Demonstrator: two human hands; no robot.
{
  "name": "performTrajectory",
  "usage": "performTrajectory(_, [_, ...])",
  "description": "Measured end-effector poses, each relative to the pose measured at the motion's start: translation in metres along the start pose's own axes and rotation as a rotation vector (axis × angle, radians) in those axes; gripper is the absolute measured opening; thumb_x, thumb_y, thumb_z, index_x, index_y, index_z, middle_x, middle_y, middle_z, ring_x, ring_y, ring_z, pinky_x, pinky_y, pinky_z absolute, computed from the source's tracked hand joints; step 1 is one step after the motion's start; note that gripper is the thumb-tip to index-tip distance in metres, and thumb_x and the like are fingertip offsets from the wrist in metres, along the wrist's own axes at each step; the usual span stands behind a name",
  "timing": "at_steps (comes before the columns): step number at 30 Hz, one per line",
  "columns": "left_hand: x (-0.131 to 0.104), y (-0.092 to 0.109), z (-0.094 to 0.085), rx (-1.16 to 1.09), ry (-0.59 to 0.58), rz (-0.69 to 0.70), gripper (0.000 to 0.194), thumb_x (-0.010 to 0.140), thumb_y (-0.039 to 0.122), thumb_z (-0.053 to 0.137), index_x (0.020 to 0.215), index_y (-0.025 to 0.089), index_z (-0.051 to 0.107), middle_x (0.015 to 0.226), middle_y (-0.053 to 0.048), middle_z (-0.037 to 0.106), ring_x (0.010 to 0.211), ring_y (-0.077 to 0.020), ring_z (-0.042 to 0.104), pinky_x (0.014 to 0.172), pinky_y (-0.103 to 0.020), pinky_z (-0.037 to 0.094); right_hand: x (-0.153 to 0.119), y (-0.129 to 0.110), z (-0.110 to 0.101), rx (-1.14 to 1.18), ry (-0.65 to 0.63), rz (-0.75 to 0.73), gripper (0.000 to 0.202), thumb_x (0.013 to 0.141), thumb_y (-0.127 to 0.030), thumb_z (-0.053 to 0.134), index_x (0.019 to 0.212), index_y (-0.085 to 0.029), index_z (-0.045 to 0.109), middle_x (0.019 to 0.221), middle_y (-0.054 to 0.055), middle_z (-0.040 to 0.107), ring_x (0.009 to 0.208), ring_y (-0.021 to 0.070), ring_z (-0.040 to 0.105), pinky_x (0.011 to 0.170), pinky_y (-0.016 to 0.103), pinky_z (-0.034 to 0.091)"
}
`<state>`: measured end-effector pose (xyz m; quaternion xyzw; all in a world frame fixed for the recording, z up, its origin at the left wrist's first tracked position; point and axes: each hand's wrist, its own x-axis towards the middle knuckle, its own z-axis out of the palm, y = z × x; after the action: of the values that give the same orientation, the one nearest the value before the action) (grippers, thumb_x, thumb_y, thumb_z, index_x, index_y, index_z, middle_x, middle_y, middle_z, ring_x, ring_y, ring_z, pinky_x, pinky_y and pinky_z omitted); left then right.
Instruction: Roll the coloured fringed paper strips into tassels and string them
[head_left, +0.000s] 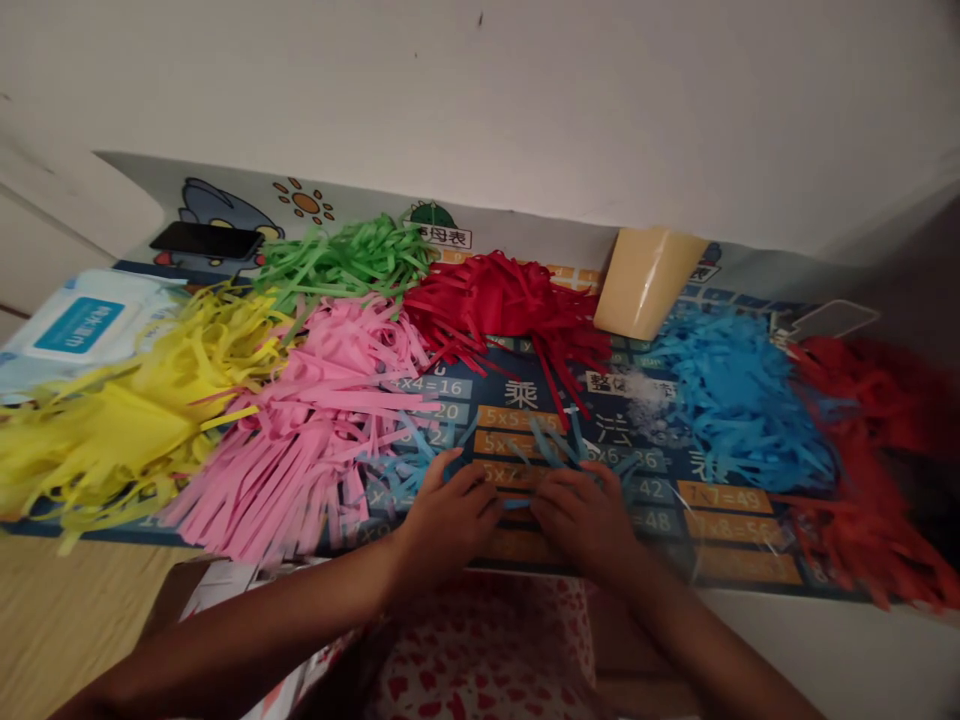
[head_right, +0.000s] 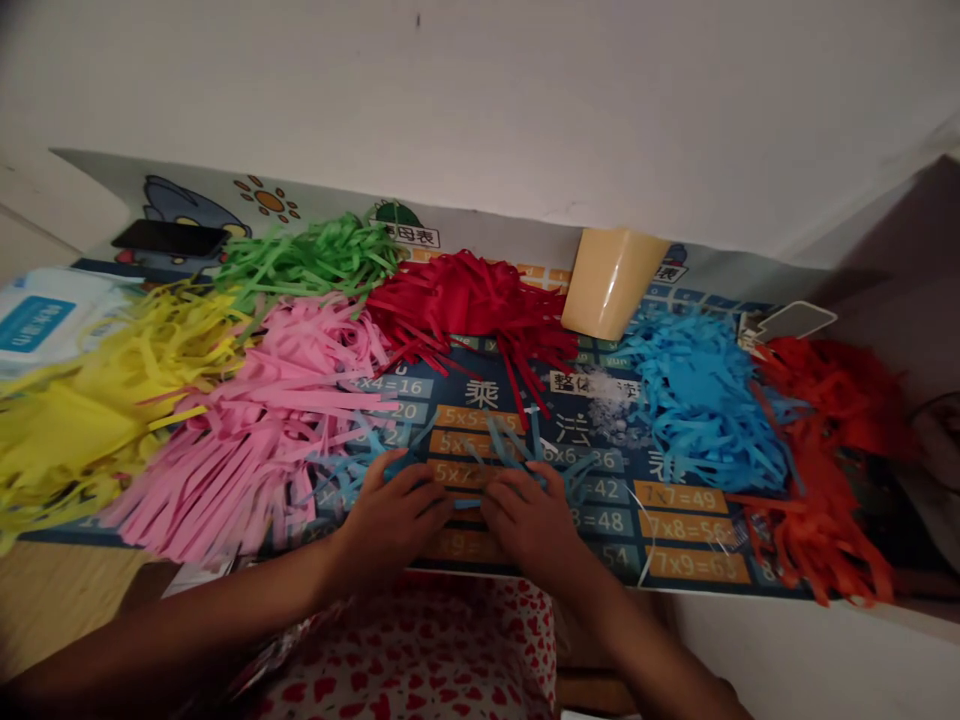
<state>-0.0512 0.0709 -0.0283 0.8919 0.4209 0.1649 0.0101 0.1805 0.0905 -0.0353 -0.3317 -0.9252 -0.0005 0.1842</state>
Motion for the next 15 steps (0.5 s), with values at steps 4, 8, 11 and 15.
performTrajectory(4, [0.002,0.001,-0.009,-0.021,0.078,0.021,0.009,0.091,0.018,0.058,0.095,0.023,0.064,0.085,0.002,0.068,0.093,-0.0190,0.056,0.104,-0.047,0.027,0.013,-0.013,-0.009,-0.031,-0.038,0.062,0.022,0.096,-0.014,0.050,0.105,-0.028,0.065,0.104,-0.002,0.072,0.105,0.0211,0.058,0.106,0.047,0.020])
performTrajectory(8, [0.001,-0.003,-0.013,-0.031,0.183,0.089,0.014,0.094,0.014,0.051,0.093,0.020,0.063,0.084,0.002,0.068,0.093,-0.0189,0.056,0.102,-0.046,0.027,0.004,0.000,-0.012,-0.106,0.086,0.113,0.026,0.091,-0.009,0.053,0.108,-0.026,0.065,0.098,-0.001,0.074,0.103,0.0222,0.060,0.103,0.047,0.023])
performTrajectory(11, [0.000,-0.006,-0.006,-0.029,0.279,0.131,0.011,0.091,0.014,0.054,0.092,0.020,0.062,0.082,0.003,0.068,0.090,-0.0182,0.056,0.101,-0.045,0.027,-0.020,0.031,-0.025,-0.234,0.070,0.158,0.031,0.087,-0.007,0.054,0.108,-0.027,0.065,0.097,0.000,0.074,0.102,0.0247,0.061,0.102,0.051,0.024])
performTrajectory(15, [0.000,-0.007,0.001,0.023,0.217,0.137,0.011,0.089,0.014,0.056,0.094,0.021,0.063,0.083,0.002,0.068,0.093,-0.0184,0.056,0.103,-0.044,0.027,-0.042,0.054,-0.060,-0.340,-0.088,0.286,0.045,0.080,-0.005,0.051,0.120,-0.023,0.060,0.116,0.009,0.068,0.113,0.0334,0.055,0.100,0.059,0.025])
